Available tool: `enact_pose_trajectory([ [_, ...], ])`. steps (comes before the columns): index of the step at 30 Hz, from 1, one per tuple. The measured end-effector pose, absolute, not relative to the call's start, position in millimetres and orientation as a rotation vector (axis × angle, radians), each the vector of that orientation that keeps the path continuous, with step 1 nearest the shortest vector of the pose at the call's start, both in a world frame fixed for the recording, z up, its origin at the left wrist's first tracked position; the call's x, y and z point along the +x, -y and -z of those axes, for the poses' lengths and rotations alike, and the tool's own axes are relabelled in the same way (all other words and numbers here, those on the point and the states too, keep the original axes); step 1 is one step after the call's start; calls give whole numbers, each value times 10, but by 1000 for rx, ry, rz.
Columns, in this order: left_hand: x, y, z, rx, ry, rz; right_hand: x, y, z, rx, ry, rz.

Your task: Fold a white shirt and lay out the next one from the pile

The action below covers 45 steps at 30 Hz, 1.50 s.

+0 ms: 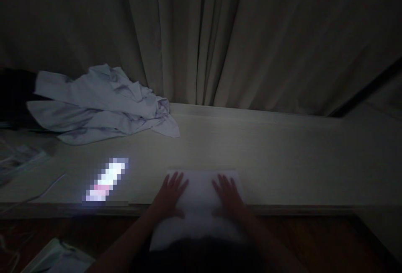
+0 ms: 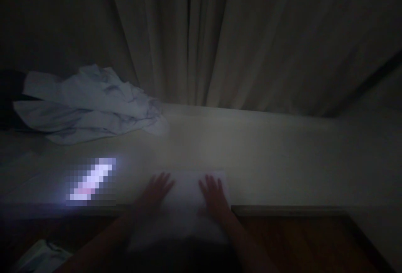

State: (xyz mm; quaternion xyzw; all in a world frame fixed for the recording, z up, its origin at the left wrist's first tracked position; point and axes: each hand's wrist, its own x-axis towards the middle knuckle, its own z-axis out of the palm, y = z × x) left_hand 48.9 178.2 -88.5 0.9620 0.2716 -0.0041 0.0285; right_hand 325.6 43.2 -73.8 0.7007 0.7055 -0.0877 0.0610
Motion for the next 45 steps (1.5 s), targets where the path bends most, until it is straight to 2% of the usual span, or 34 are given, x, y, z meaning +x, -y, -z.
enact_pose_trajectory([
  [10, 479, -1890, 1187, 3060, -808, -156, 3367, -493, 819, 2042, -2221, 210],
  [17, 480, -1877, 1206, 3063, -801, -202, 3347, -483, 853, 2062, -2241, 149],
  [22, 353, -1909, 1096, 3064, -729, -103, 3503, -391, 814, 1985, -2279, 186],
  [26, 197, -1968, 1056, 3080, -655, -55, 3817, -195, 918, 1997, -2318, 91],
  [34, 242, -1932, 1327, 3143, -841, -4, 3915, -112, 1191, 2114, -2315, -11],
  [41, 180, -1981, 1193, 3114, -741, -4, 3874, -105, 890, 2096, -2284, 114],
  [45, 104, -2014, 1094, 3096, -779, -131, 3875, -99, 726, 2046, -2280, 251],
])
